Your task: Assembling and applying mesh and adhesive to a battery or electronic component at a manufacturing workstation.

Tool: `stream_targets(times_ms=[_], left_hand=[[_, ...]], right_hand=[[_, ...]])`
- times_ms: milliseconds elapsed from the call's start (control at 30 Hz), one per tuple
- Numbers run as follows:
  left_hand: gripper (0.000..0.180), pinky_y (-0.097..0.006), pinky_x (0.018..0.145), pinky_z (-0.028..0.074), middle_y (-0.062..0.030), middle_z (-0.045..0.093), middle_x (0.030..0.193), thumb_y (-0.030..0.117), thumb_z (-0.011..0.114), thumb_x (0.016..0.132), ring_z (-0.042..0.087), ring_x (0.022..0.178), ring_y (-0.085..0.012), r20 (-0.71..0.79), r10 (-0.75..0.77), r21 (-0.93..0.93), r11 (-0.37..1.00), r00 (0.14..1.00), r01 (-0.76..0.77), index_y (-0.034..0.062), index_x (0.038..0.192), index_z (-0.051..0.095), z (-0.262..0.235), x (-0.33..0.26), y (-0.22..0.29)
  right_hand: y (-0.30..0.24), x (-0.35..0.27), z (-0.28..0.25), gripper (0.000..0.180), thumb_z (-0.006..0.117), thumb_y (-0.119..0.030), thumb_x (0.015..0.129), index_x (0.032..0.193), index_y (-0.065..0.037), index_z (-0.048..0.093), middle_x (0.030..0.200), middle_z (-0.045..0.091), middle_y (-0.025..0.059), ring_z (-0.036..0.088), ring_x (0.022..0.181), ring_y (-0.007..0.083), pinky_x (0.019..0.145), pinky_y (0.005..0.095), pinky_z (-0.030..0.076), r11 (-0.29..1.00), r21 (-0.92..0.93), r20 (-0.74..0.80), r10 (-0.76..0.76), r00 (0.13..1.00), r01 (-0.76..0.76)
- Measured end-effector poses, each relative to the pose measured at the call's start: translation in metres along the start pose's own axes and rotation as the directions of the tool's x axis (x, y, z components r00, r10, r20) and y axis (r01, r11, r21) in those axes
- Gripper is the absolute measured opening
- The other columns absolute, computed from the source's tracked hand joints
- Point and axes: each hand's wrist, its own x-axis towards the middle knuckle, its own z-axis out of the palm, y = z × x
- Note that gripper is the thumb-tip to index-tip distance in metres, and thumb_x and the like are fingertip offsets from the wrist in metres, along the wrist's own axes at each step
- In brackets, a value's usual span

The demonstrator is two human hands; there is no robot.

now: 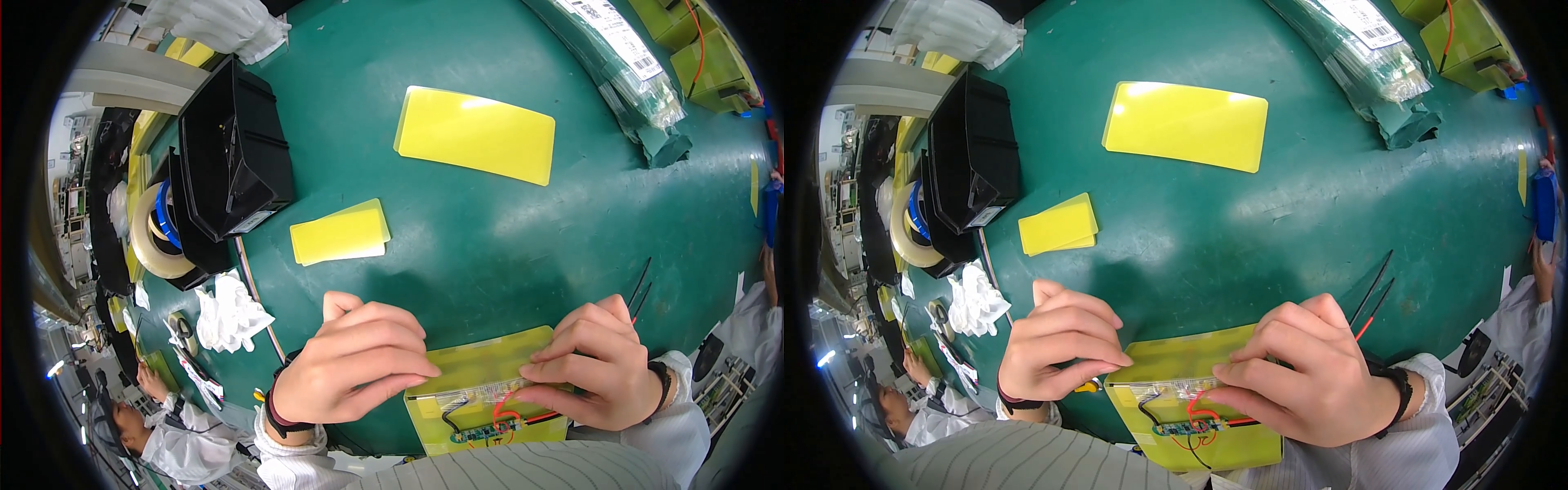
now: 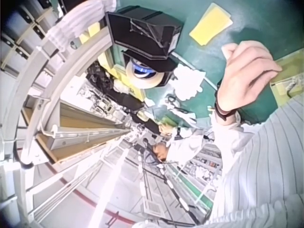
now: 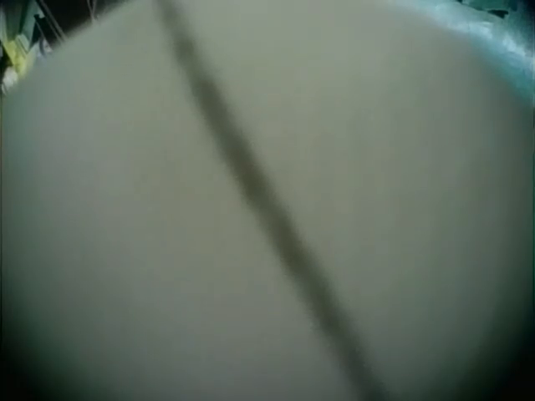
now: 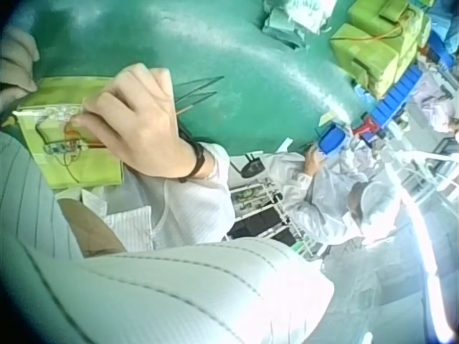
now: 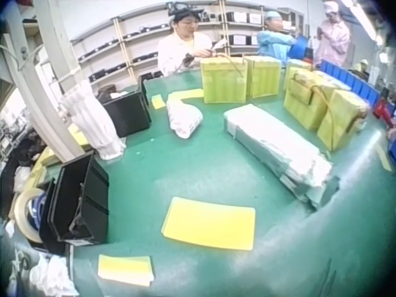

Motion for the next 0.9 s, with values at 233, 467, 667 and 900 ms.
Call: stream_targets(times_ms=[233,467,667,900], left_hand=[[0.021,-0.034,0.078,0.029,0.0032,0.066,0.091,0.014,0.085,0.074,0.064,0.094,-0.0174,0.092,0.108,-0.09,0.991,0.99,-0.1,0.0125,0.094,0.079,-0.003,-0.003,-0.002],[0.022,-0.033,0.074,0.03,0.0031,0.066,0.084,0.015,0.088,0.072,0.065,0.084,-0.0163,0.018,0.155,-0.069,0.986,0.988,-0.154,0.0101,0.091,0.08,-0.003,-0.006,-0.007],[0.021,-0.031,0.07,0.032,0.0021,0.069,0.081,0.012,0.089,0.066,0.067,0.08,-0.0165,-0.019,0.081,-0.158,0.984,0.997,-0.083,0.01,0.086,0.081,0.009,-0.003,-0.002],[0.019,-0.033,0.073,0.03,0.0025,0.067,0.079,0.01,0.09,0.067,0.066,0.079,-0.0155,0.04,0.145,-0.037,0.989,0.989,-0.143,0.0103,0.08,0.076,0.006,-0.002,0.004]], right_hand=[[-0.001,0.0,-0.001,0.023,0.087,-0.023,0.071,0.086,-0.011,0.074,0.08,0.063,-0.0031,0.059,0.071,0.0129,0.066,0.0306,0.032,1.0,-0.004,0.005,0.004,1.0,-0.004],[0.0,-0.001,0.0,0.023,0.087,-0.024,0.071,0.086,-0.011,0.074,0.081,0.063,-0.0032,0.059,0.071,0.0133,0.066,0.0308,0.033,1.0,0.002,0.008,0.002,1.0,-0.002],[-0.001,0.0,-0.001,0.022,0.086,-0.023,0.072,0.086,-0.01,0.074,0.082,0.063,-0.0036,0.059,0.073,0.0135,0.068,0.0309,0.032,1.0,0.006,-0.003,0.001,1.0,-0.001],[0.0,-0.001,0.0,0.022,0.086,-0.022,0.073,0.087,-0.011,0.074,0.082,0.063,-0.0045,0.059,0.073,0.0134,0.067,0.0318,0.031,1.0,0.007,0.004,-0.007,1.0,0.007]])
